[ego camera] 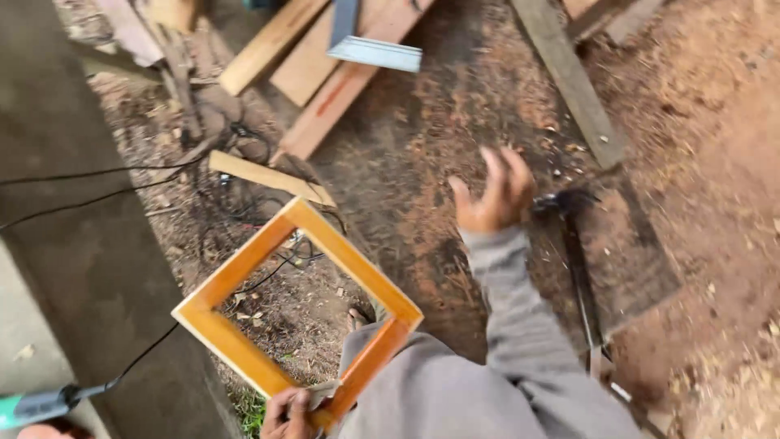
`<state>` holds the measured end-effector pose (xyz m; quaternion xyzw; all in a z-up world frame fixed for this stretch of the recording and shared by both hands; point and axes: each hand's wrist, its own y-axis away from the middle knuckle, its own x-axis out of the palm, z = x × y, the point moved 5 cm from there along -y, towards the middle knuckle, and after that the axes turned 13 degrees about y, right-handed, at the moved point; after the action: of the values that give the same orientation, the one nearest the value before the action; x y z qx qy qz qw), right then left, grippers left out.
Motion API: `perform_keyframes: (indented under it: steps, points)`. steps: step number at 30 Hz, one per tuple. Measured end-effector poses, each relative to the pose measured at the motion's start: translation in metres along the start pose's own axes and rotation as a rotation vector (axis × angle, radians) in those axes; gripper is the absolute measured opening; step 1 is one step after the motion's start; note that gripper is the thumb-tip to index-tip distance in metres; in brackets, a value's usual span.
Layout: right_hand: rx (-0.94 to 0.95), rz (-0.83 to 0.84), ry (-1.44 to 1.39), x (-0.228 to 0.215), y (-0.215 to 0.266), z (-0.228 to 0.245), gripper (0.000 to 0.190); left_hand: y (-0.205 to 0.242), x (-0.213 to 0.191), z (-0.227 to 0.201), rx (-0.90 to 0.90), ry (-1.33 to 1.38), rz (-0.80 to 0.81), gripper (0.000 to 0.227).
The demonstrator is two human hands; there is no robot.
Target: The person is sanding the edges of a wooden frame by hand at a workbench.
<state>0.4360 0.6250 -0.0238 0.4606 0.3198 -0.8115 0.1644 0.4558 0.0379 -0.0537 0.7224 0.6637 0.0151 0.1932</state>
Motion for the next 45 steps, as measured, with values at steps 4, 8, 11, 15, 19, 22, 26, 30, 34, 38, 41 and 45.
perform_keyframes:
  steps: [4,8,11,15,19,22,26,30,34,38,41,45]
  points:
    - [0.361,0.014,0.311,-0.043,0.155,-0.111,0.077,-0.024,0.004,-0.024,0.027,0.127,-0.012,0.012]
    - [0.470,0.145,0.498,-0.063,0.204,-0.173,0.059,-0.060,0.033,-0.048,-0.015,0.134,-0.022,0.010]
    - [0.461,0.258,0.443,-0.055,0.222,-0.218,0.046,-0.065,0.046,-0.079,-0.034,0.011,0.010,0.008]
    - [0.487,0.405,0.277,-0.030,0.239,-0.243,0.041,-0.080,0.024,-0.059,0.079,-0.001,0.139,0.007]
    - [0.747,0.670,-0.111,-0.043,0.085,-0.136,0.040,-0.054,0.022,-0.052,0.152,0.188,0.060,0.008]
    - [0.861,0.715,-0.377,-0.041,-0.038,-0.059,0.042,-0.049,0.047,-0.065,0.059,0.278,0.055,0.010]
    - [0.651,0.610,-0.332,0.044,-0.156,-0.046,0.042,-0.036,0.034,-0.043,0.052,0.063,0.032,0.011]
    - [0.517,0.624,-0.105,0.161,-0.223,-0.062,0.054,-0.012,0.019,-0.020,0.229,-0.217,0.019,0.015]
    - [0.008,0.162,-0.055,0.208,-0.205,-0.057,0.070,0.006,-0.002,-0.006,0.244,-0.168,-0.004,0.017]
    - [-0.090,0.251,-0.022,0.158,-0.060,0.010,0.071,0.018,-0.009,-0.034,0.048,-0.033,-0.114,0.017]
    - [-0.341,0.571,-0.077,0.133,0.055,0.075,0.071,0.000,-0.006,-0.044,0.027,0.034,-0.135,0.017]
    - [-0.689,0.948,-0.228,0.103,0.096,0.107,0.074,-0.026,-0.020,-0.049,-0.010,0.090,0.001,0.017]
